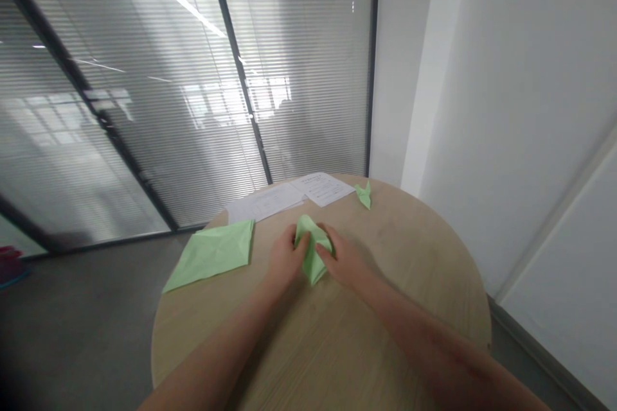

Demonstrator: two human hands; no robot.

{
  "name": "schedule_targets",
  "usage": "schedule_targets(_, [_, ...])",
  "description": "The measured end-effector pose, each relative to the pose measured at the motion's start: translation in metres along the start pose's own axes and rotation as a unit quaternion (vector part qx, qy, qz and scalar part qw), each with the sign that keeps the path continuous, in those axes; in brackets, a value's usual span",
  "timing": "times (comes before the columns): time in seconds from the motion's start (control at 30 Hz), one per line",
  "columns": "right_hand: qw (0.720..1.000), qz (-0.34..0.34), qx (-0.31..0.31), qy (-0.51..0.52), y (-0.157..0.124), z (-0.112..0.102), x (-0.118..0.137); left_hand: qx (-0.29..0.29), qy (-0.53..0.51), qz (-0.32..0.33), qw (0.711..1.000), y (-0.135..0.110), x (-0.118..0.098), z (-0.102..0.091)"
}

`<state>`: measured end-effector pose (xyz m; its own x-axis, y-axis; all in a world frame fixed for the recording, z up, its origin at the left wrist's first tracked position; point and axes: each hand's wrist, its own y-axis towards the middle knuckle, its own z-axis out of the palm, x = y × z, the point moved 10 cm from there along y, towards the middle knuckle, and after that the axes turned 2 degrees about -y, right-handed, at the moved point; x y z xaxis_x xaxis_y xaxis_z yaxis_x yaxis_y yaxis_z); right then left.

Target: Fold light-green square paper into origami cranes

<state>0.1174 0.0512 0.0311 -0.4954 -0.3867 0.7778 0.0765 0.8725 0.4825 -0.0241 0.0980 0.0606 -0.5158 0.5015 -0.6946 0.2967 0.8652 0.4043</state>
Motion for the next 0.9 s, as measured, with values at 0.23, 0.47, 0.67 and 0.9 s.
schedule_targets(0.23, [0.989,0.056,0.042,0.131,-0.003,0.011,-0.011,-0.004,-0.032,-0.038,0.999,0.004,0.016,-0.003])
schedule_targets(0.47, [0.991,0.05,0.042,0.12,0.002,0.016,-0.024,-0.005,-0.051,-0.045,0.998,0.004,0.018,-0.001])
schedule_targets(0.67, [0.981,0.031,0.088,0.168,0.002,0.032,-0.02,-0.014,-0.026,-0.054,0.998,0.004,0.021,-0.003])
schedule_targets(0.9, [0.982,0.02,0.11,0.151,0.0,0.034,-0.008,-0.018,-0.003,-0.074,0.997,0.004,0.025,-0.005])
